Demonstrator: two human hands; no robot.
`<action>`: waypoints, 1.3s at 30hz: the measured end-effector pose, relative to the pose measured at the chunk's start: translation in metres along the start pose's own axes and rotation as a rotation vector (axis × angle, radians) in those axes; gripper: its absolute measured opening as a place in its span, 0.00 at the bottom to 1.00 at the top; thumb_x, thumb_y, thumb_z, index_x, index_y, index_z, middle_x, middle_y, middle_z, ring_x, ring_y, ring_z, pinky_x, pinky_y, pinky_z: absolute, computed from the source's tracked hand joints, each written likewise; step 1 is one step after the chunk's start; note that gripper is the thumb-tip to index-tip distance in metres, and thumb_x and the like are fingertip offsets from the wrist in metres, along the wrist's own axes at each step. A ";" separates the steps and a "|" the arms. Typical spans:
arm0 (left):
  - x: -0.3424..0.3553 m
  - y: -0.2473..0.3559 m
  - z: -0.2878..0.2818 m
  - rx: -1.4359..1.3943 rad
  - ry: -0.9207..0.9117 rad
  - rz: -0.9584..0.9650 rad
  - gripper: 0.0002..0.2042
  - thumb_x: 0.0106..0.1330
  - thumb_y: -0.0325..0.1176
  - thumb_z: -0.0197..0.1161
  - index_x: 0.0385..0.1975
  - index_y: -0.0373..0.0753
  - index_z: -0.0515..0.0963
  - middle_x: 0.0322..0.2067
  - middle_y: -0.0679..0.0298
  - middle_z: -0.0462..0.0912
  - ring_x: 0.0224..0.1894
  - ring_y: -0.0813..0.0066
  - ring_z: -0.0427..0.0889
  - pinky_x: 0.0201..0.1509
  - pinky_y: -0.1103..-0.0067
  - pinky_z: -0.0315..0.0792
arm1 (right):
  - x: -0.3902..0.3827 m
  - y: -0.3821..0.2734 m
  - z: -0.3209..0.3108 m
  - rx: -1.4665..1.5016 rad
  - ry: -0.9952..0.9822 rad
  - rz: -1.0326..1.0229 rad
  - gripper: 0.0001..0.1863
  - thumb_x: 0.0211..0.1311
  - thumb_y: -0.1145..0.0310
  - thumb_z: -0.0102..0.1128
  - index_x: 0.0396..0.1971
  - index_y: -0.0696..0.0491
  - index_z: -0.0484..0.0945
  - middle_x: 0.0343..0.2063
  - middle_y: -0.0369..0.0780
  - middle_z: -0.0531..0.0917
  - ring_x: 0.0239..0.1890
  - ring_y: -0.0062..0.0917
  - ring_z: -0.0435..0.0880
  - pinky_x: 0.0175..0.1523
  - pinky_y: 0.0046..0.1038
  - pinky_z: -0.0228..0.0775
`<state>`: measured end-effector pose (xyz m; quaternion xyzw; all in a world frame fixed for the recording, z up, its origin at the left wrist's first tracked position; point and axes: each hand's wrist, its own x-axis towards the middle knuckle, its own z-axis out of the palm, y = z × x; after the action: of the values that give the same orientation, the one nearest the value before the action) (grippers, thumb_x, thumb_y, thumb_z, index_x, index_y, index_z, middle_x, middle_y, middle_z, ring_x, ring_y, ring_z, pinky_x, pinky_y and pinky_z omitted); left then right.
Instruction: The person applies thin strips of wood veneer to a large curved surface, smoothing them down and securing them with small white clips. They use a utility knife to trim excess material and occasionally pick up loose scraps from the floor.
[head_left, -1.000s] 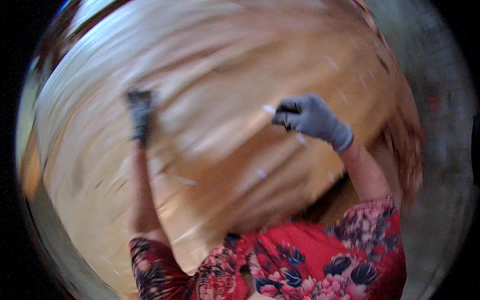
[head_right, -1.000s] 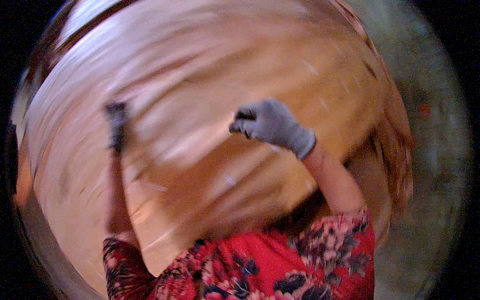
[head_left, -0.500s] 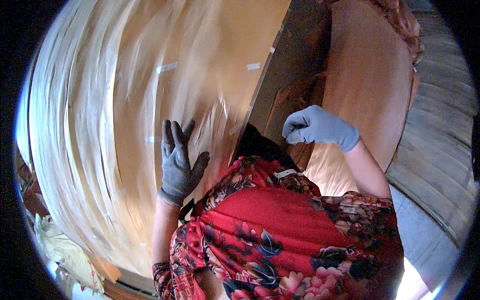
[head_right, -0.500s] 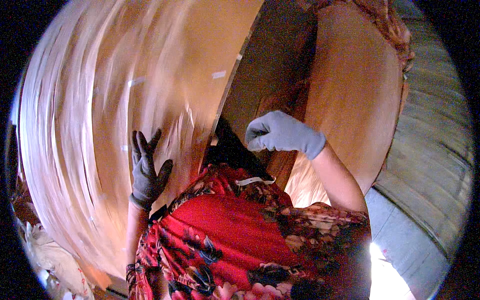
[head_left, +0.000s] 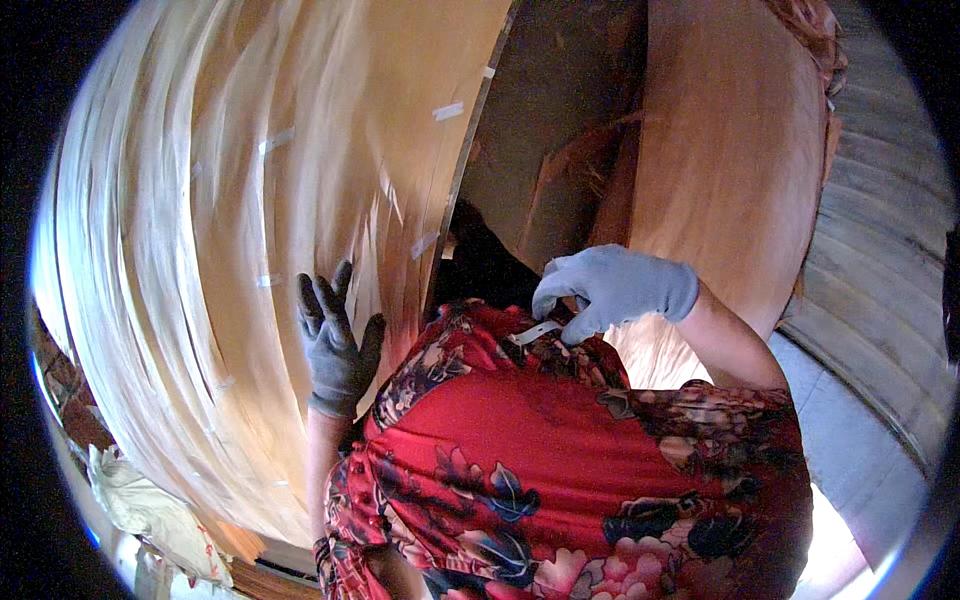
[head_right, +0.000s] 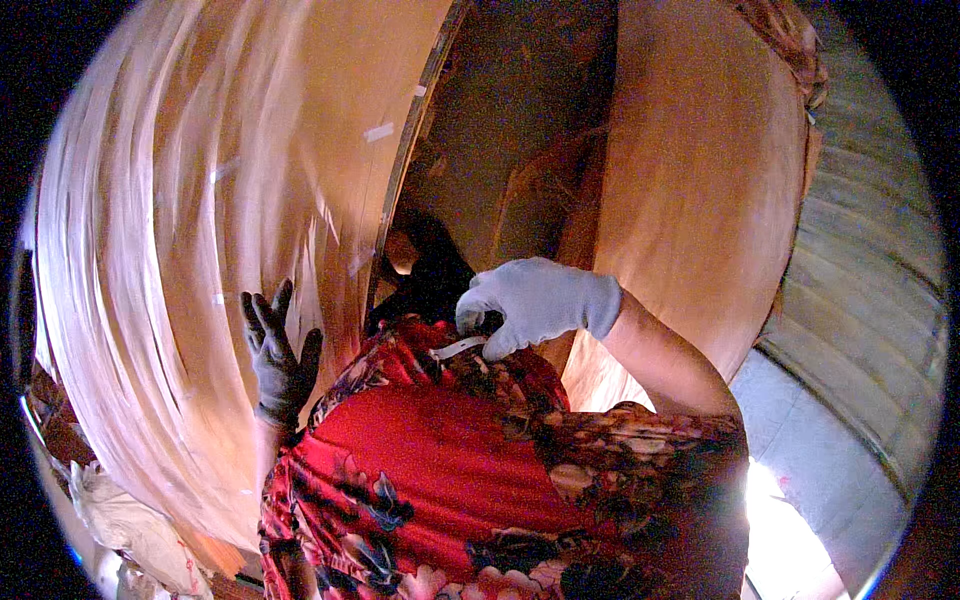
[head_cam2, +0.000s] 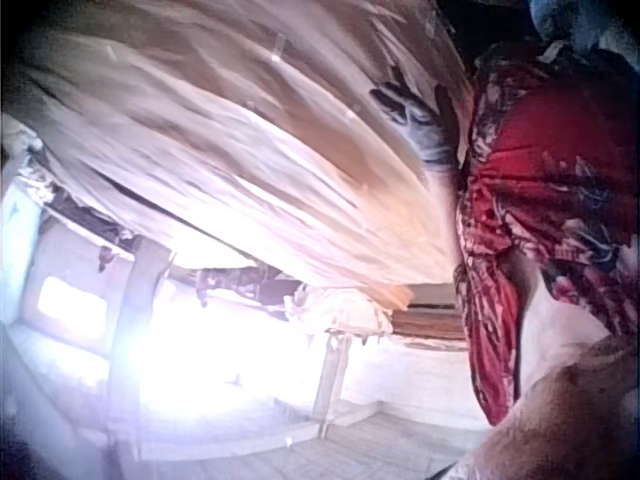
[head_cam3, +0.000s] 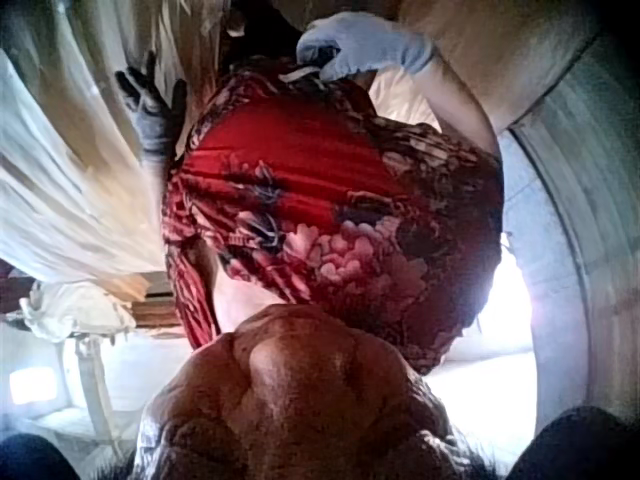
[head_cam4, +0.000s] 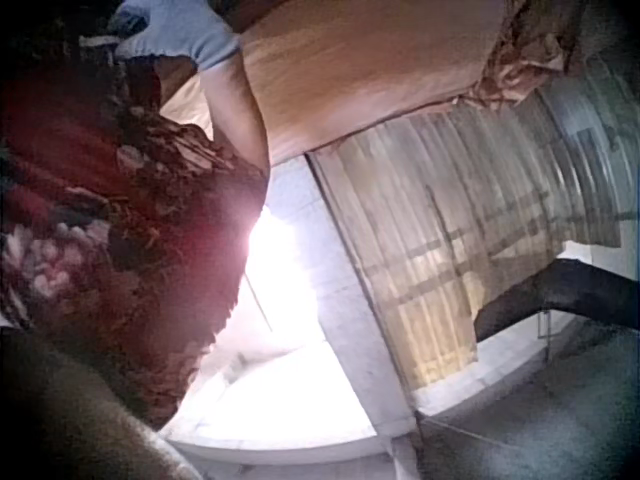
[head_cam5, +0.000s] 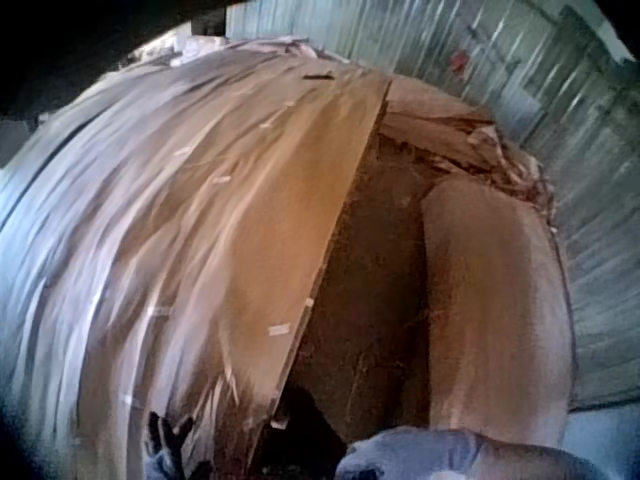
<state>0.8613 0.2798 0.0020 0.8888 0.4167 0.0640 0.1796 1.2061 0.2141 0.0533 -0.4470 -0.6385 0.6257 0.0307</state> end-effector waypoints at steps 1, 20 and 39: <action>-0.001 0.000 -0.001 0.004 0.003 -0.003 0.44 0.55 0.32 0.61 0.65 0.33 0.37 0.62 0.62 0.61 0.67 0.46 0.44 0.68 0.61 0.43 | -0.001 -0.002 0.002 -0.003 0.003 0.035 0.18 0.42 0.55 0.62 0.32 0.49 0.79 0.30 0.41 0.80 0.35 0.37 0.79 0.38 0.35 0.69; 0.012 -0.004 -0.042 -0.183 0.184 -0.140 0.38 0.56 0.30 0.60 0.64 0.31 0.45 0.47 0.57 0.77 0.66 0.47 0.49 0.65 0.63 0.49 | 0.052 -0.046 -0.035 -0.543 1.086 -0.164 0.05 0.49 0.64 0.57 0.22 0.50 0.76 0.21 0.40 0.77 0.26 0.36 0.78 0.30 0.35 0.71; 0.024 -0.017 -0.143 -1.634 0.478 -0.434 0.42 0.52 0.23 0.62 0.66 0.43 0.46 0.29 0.61 0.78 0.29 0.77 0.75 0.35 0.83 0.69 | 0.174 -0.186 -0.045 -0.911 0.810 -0.844 0.16 0.41 0.74 0.61 0.36 0.51 0.76 0.31 0.38 0.81 0.26 0.32 0.79 0.27 0.29 0.70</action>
<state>0.8273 0.3463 0.1271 0.3461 0.4269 0.4910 0.6759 1.0300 0.3892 0.1266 -0.3278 -0.8911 0.0196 0.3132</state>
